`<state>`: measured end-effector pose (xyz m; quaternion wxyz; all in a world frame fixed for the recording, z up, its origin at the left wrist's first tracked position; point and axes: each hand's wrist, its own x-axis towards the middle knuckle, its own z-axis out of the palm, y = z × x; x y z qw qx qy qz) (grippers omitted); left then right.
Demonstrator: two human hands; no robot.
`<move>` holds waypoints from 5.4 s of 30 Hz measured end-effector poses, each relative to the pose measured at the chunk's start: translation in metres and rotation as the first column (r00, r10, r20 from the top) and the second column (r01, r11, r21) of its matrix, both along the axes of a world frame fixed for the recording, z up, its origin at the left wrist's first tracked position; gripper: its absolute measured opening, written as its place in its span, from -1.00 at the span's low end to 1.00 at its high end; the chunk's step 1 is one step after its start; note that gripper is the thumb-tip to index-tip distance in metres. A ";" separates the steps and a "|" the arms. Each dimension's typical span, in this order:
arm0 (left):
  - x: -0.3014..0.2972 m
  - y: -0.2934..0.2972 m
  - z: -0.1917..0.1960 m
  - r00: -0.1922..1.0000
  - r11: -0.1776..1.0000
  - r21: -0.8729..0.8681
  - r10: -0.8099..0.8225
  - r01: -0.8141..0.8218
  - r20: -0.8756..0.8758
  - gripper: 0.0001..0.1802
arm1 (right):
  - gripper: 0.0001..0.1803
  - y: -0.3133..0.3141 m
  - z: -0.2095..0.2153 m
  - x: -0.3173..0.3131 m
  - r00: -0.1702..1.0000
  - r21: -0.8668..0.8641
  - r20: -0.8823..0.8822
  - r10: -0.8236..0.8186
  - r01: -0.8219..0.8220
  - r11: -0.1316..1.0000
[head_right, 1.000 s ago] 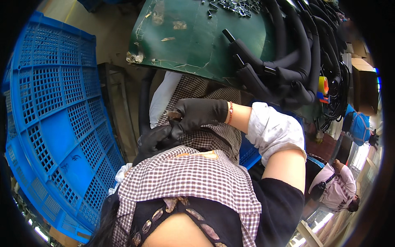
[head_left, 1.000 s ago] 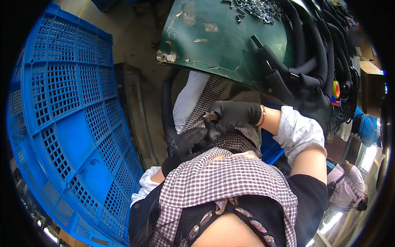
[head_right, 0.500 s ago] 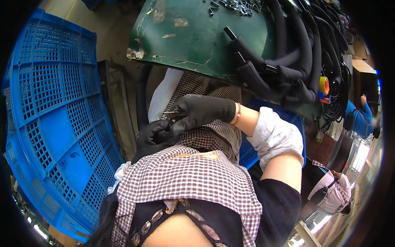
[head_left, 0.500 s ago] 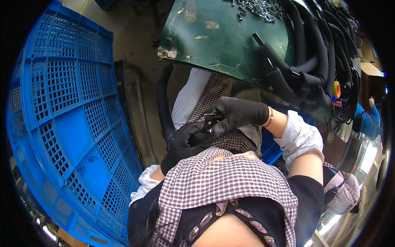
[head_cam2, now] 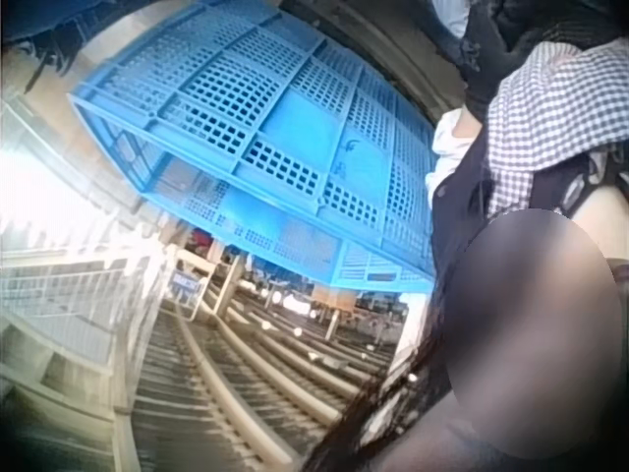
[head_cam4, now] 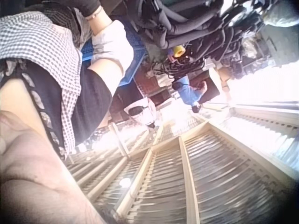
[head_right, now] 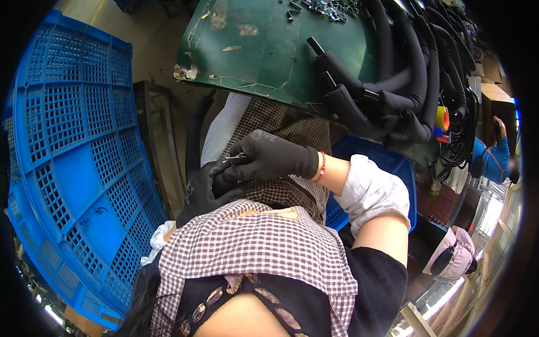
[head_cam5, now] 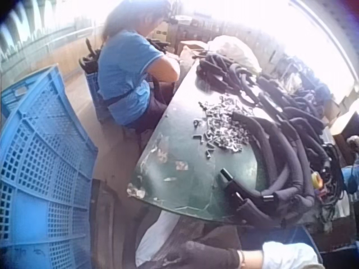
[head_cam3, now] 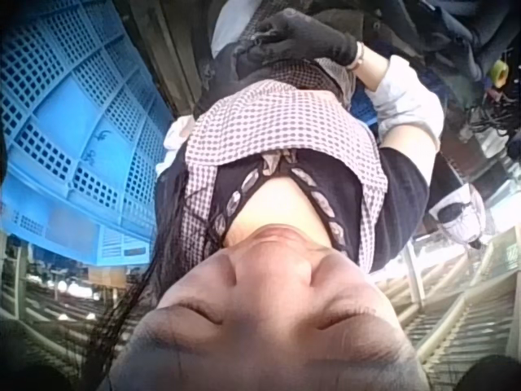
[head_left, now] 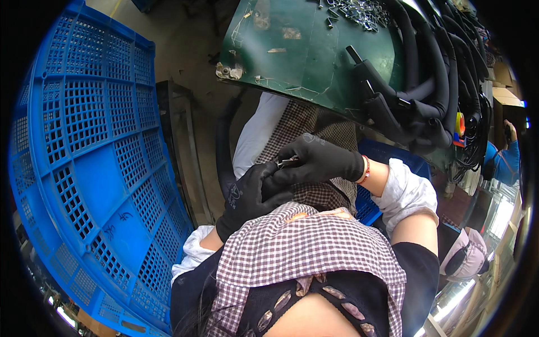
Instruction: The person picks small metal clips from a green table and attaches them to the ends of black rubber hoses. The person repeatedly picks a hose, secures a clip, and places the hose into a blue crate. Other workers are visible in the background performing similar tasks.
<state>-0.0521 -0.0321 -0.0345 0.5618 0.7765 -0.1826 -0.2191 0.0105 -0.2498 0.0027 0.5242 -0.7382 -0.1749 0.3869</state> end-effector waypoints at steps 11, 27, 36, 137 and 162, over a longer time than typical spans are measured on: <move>0.001 -0.003 -0.004 0.991 0.999 -0.009 0.052 -0.051 0.126 -0.27 | -0.66 0.010 0.018 0.001 0.991 -0.183 -0.096 -0.088 0.070 0.981; 0.002 0.001 -0.008 0.957 0.979 0.075 0.165 -0.187 0.240 -0.60 | -0.73 -0.003 -0.006 -0.008 0.899 -0.146 -0.247 -0.361 0.334 0.931; 0.019 -0.009 0.008 0.935 0.983 0.145 0.056 -0.113 0.351 -0.71 | -0.63 0.015 0.005 -0.028 0.895 -0.088 0.060 -0.441 0.445 0.891; 0.003 0.005 -0.022 0.964 0.969 -0.208 0.175 -0.132 0.202 -0.39 | -0.72 -0.012 -0.020 0.021 0.995 0.188 0.066 0.072 -0.083 0.979; 0.007 0.001 -0.023 0.985 0.975 -0.222 0.057 -0.019 0.164 -0.30 | -0.70 -0.009 0.003 0.016 0.983 -0.010 0.180 0.035 -0.034 0.999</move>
